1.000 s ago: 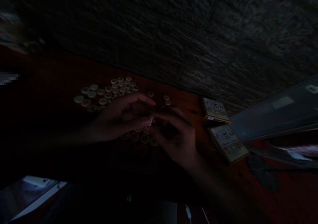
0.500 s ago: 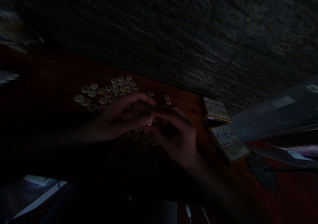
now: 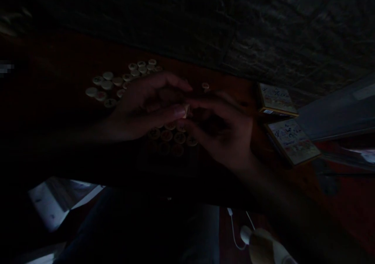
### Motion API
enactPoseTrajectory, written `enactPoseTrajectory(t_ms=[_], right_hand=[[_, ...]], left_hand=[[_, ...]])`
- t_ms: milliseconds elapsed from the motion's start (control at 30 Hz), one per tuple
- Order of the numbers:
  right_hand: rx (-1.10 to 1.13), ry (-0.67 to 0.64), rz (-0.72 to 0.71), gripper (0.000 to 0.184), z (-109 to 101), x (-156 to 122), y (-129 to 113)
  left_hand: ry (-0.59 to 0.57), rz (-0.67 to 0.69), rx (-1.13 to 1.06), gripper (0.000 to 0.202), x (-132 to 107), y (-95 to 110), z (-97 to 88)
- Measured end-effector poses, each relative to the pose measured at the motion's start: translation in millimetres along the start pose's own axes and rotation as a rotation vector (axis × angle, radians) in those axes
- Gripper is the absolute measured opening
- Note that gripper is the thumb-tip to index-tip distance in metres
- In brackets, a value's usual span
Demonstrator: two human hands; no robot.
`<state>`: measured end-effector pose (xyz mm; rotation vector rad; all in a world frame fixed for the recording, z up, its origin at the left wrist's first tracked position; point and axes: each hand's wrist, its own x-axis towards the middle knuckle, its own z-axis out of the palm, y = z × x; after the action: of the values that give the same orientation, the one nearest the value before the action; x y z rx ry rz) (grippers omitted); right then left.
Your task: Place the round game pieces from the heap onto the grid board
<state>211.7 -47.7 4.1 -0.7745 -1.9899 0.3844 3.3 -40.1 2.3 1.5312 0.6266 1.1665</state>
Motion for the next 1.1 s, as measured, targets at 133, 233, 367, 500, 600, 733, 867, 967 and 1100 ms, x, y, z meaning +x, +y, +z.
enactPoseTrajectory(t_ms=[133,233,367,500,600,733,867,967,1100], right_hand=[[-0.007,-0.018,0.012,0.033,0.6,2.1,0.7],[0.02,0.008,-0.071,0.032,1.2,1.7,4.6],[0.0,-0.006,0.063,0.026,0.2,-0.7,4.4],[0.013,-0.027,0.079,0.025,-1.7,-0.8,-0.4],[0.004,-0.05,0.062,0.026,-2.7,-0.2,-0.6],[0.006,-0.057,0.061,0.023,-2.1,-0.3,1.6],[-0.043,-0.049,0.026,0.022,-1.4,1.4,0.0],[-0.074,-0.051,0.014,0.021,-1.0,2.5,-2.6],[-0.002,-0.01,0.06,0.03,1.2,0.7,-3.3]], left_hand=[[-0.006,0.079,0.039,0.024,1.2,-1.4,-0.9],[-0.039,0.116,0.107,0.024,1.0,0.8,-4.0],[-0.079,0.109,0.15,0.027,-1.2,6.8,-7.0],[-0.033,0.096,0.183,0.02,-1.9,7.2,-5.2],[-0.01,0.162,0.155,0.016,0.5,2.5,-3.9],[-0.026,0.186,0.108,0.019,1.7,-0.2,-4.5],[-0.006,0.093,0.163,0.023,-0.7,1.8,-4.6],[-0.006,0.117,0.137,0.022,-1.0,0.8,-3.8],[-0.032,0.018,0.02,0.024,-1.3,0.2,-2.9]])
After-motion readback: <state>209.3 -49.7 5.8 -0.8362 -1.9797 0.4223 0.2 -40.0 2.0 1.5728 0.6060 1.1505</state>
